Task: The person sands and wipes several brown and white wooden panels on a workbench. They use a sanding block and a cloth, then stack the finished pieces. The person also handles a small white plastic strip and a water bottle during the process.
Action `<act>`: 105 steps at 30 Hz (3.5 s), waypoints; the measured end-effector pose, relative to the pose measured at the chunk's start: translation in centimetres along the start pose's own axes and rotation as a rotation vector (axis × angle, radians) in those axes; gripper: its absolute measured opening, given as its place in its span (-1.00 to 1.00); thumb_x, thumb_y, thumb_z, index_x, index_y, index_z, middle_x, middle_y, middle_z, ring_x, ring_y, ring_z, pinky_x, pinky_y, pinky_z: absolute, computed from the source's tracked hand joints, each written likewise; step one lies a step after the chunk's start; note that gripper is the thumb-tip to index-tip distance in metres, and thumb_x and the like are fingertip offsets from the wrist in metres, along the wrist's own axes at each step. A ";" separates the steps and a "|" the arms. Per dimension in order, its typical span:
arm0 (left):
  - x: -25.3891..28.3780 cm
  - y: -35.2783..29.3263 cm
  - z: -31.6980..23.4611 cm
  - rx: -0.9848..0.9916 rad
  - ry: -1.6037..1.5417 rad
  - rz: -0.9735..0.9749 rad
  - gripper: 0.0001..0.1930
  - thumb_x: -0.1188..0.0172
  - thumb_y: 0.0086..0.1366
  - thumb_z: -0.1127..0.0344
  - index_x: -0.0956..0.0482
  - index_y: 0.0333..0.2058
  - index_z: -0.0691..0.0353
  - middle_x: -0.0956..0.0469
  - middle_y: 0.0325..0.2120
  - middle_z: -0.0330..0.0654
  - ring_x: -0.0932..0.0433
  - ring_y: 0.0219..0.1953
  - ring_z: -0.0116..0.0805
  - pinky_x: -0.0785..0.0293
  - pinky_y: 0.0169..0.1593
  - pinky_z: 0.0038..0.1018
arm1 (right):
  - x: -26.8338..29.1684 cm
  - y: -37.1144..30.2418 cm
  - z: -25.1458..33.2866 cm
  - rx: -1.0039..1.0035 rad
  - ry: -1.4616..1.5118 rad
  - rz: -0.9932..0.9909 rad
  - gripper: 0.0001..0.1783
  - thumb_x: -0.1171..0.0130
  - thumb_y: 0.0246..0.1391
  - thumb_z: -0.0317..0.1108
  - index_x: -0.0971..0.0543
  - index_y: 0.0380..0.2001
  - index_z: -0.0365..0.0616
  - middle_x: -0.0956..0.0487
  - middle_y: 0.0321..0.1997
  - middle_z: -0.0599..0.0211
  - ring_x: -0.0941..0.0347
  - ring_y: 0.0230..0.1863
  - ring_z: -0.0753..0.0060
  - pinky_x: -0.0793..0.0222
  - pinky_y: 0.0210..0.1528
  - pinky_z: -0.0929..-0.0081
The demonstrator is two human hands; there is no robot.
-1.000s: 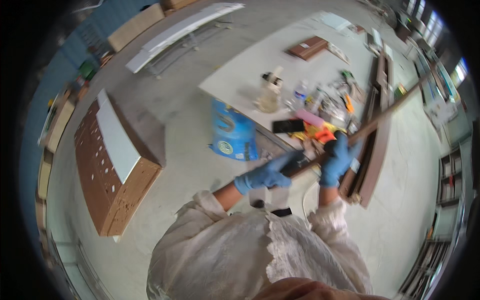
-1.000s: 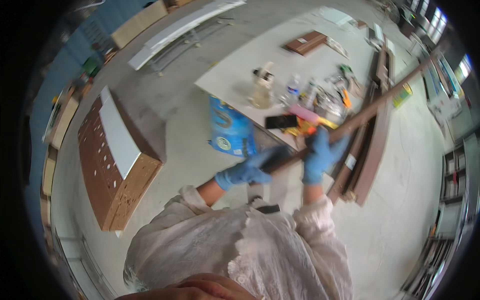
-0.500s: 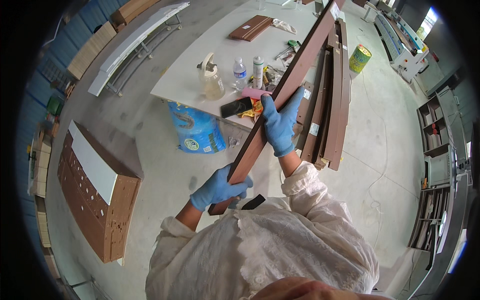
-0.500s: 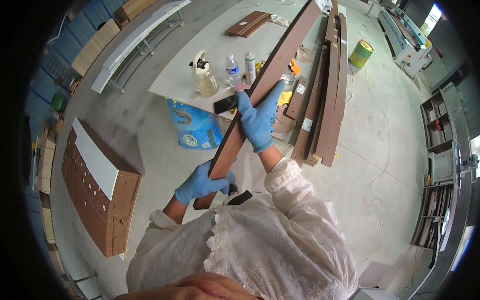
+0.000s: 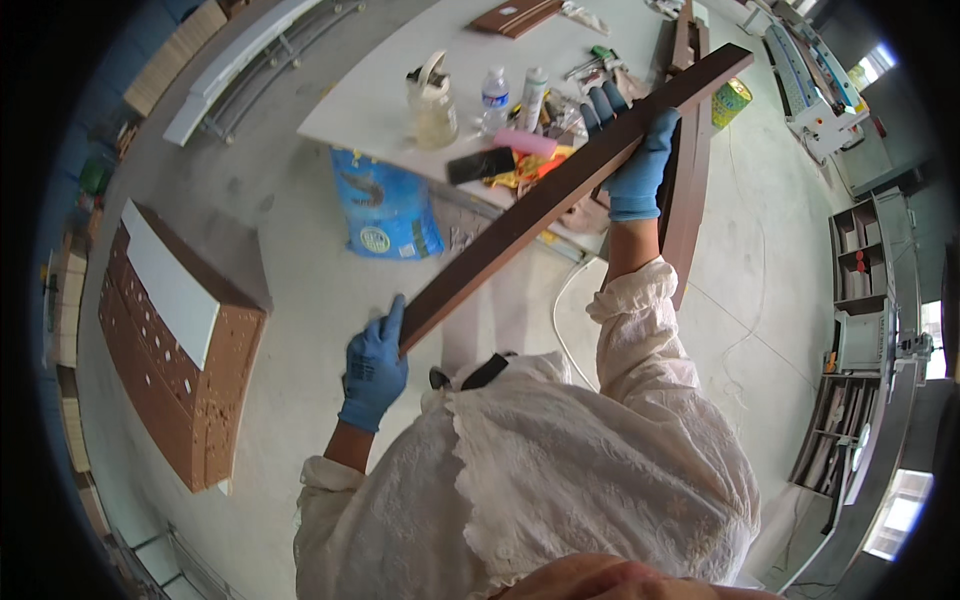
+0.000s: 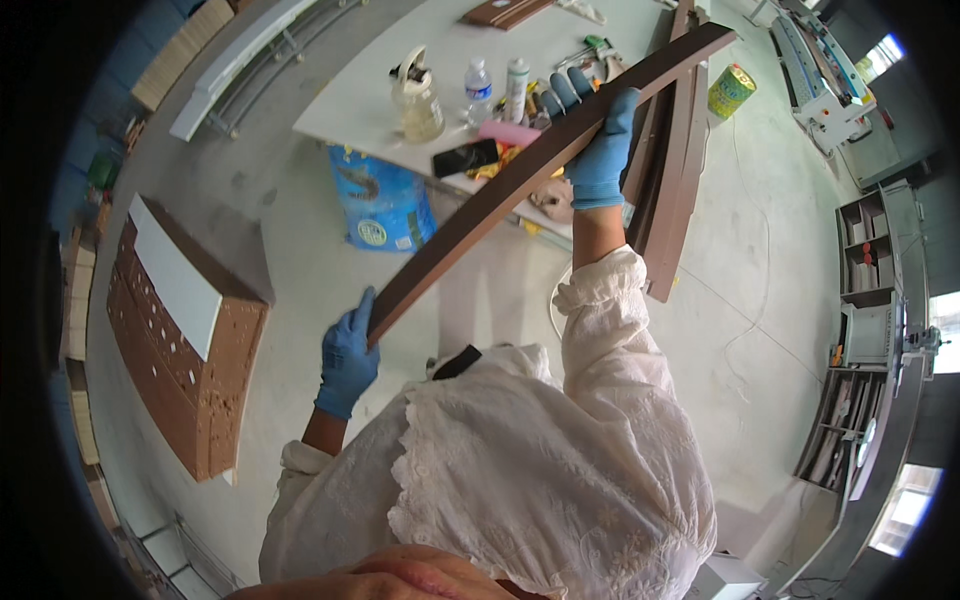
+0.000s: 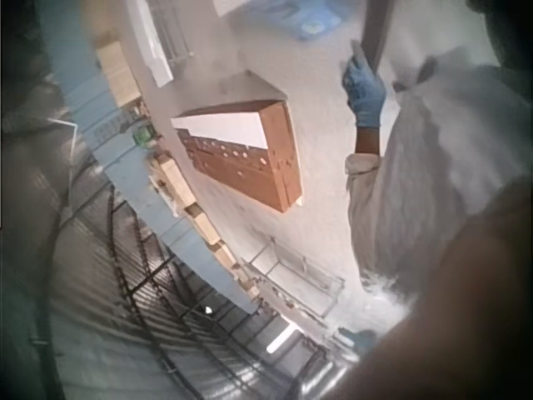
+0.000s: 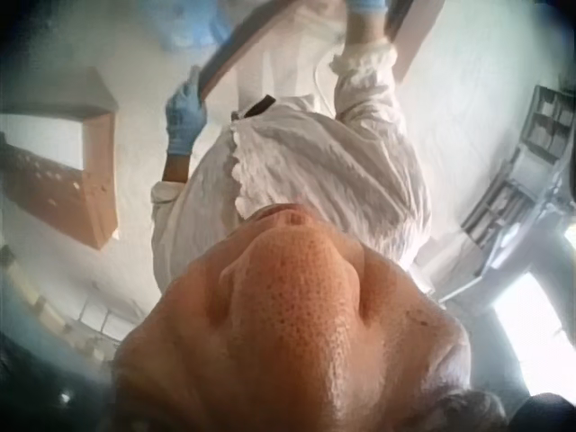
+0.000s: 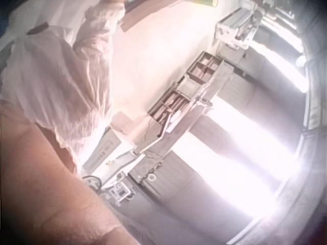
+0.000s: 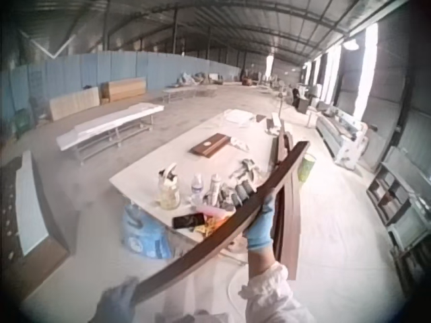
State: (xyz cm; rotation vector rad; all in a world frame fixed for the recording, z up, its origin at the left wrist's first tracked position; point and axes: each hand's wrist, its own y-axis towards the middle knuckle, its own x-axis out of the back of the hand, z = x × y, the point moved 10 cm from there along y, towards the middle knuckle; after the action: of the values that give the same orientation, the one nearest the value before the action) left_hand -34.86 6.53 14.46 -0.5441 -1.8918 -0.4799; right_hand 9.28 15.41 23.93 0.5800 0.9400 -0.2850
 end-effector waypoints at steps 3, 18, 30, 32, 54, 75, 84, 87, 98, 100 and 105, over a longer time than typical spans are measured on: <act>2.4 -2.1 2.5 0.022 0.075 -0.161 -0.05 -0.36 0.09 0.35 -0.15 0.47 0.15 -0.49 0.02 0.02 -0.52 -0.01 0.03 -0.36 0.13 -0.05 | -1.6 -1.8 -3.2 -0.073 0.057 0.024 -0.37 -0.15 0.30 -0.23 -0.28 0.29 -0.41 -0.32 0.42 -0.25 -0.28 0.44 -0.17 -0.21 0.52 -0.03; 10.4 -2.5 9.5 -0.079 0.133 -0.507 -0.13 -0.35 0.18 0.17 -0.20 0.43 0.25 -0.25 0.36 0.14 -0.36 0.28 0.14 -0.28 0.32 0.02 | -13.4 -9.9 -28.3 -0.277 0.120 0.021 -0.58 -0.25 0.20 -0.23 -0.49 0.06 -0.21 -0.62 0.11 0.05 -0.57 0.10 0.11 -0.49 0.25 0.04; 5.2 -16.4 32.6 0.452 0.127 -0.328 0.01 -0.43 0.14 -0.02 -0.13 0.42 0.31 -0.15 0.42 0.22 -0.11 0.46 0.21 -0.08 0.45 0.01 | -21.0 -4.1 -35.3 -0.177 -0.223 0.146 -0.38 -0.06 0.37 -0.09 -0.44 0.18 -0.51 -0.63 0.03 -0.02 -0.58 0.02 0.10 -0.45 0.25 0.19; 5.8 -12.6 33.7 0.380 0.018 -0.283 -0.04 -0.47 0.11 -0.01 -0.24 0.37 0.34 -0.28 0.35 0.21 -0.24 0.40 0.17 -0.19 0.40 -0.04 | -22.6 -3.8 -39.4 -0.193 -0.044 0.264 -0.40 -0.09 0.36 -0.09 -0.46 0.15 -0.48 -0.63 0.02 -0.01 -0.57 0.00 0.07 -0.48 0.19 0.18; 1.9 1.5 55.6 1.185 -1.567 0.062 -0.61 -0.21 0.38 0.32 -0.52 0.13 0.35 -0.64 -0.05 0.02 -0.67 -0.09 -0.05 -0.62 0.09 -0.15 | -6.9 26.8 -69.1 -0.573 0.259 -0.207 -0.68 0.00 0.40 -0.20 -0.41 0.08 -0.13 -0.52 0.23 -0.19 -0.54 0.18 -0.13 -0.46 0.33 -0.04; 11.8 24.2 99.1 0.955 -1.880 -0.306 -0.62 -0.31 0.32 0.30 -0.55 0.07 0.27 -0.60 0.01 -0.07 -0.58 0.11 -0.05 -0.59 0.19 0.03 | 3.3 28.3 -88.2 -0.456 -0.106 -0.541 -0.76 -0.24 0.21 -0.23 -0.57 -0.13 -0.11 -0.65 0.04 -0.07 -0.57 0.09 -0.06 -0.45 0.26 0.06; 18.9 52.4 104.7 0.667 -1.714 0.003 -0.66 -0.33 0.33 0.29 -0.62 0.03 0.28 -0.64 -0.03 -0.07 -0.66 0.00 -0.16 -0.70 0.05 -0.18 | 8.4 31.9 -87.7 -0.291 -0.015 -0.879 -0.78 -0.25 0.26 -0.16 -0.59 -0.15 -0.02 -0.64 0.03 0.15 -0.53 0.15 0.07 -0.45 0.28 0.14; 19.7 63.3 104.8 0.539 -1.686 0.103 -0.69 -0.31 0.34 0.31 -0.63 0.01 0.28 -0.65 -0.04 -0.07 -0.66 -0.01 -0.18 -0.70 0.03 -0.21 | 10.4 35.9 -87.7 -0.191 -0.021 -0.835 -0.78 -0.24 0.27 -0.14 -0.59 -0.15 0.00 -0.63 -0.01 0.21 -0.53 0.13 0.08 -0.46 0.27 0.14; 17.4 99.0 100.8 0.419 -1.572 0.463 -0.70 -0.34 0.33 0.29 -0.64 -0.01 0.26 -0.67 -0.07 -0.10 -0.67 -0.03 -0.21 -0.70 0.01 -0.23 | 17.3 47.2 -86.2 0.090 0.106 -1.064 -0.70 -0.15 0.34 -0.09 -0.56 -0.08 -0.07 -0.63 -0.06 0.17 -0.54 0.05 0.10 -0.47 0.19 0.10; 16.0 104.5 99.2 0.396 -1.559 0.540 -0.72 -0.34 0.33 0.29 -0.66 -0.03 0.24 -0.68 -0.09 -0.11 -0.68 -0.04 -0.22 -0.71 -0.01 -0.23 | 18.3 48.8 -85.4 0.130 0.120 -1.063 -0.69 -0.12 0.37 -0.08 -0.56 -0.05 -0.08 -0.62 -0.03 0.19 -0.53 0.06 0.11 -0.46 0.22 0.10; 12.9 118.3 94.2 0.319 -1.469 0.731 -0.75 -0.34 0.32 0.28 -0.69 -0.06 0.20 -0.70 -0.12 -0.15 -0.69 -0.07 -0.23 -0.73 -0.04 -0.24 | 21.4 51.8 -83.9 0.221 0.012 -1.144 -0.62 -0.09 0.37 0.04 -0.55 0.01 0.02 -0.60 0.03 0.24 -0.52 0.09 0.11 -0.48 0.20 0.06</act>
State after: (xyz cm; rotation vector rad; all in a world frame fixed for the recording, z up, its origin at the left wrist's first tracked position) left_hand -41.69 157.59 1.78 -1.5265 -2.7224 0.9745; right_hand -10.80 106.79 -13.97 0.1804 1.1840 -1.4198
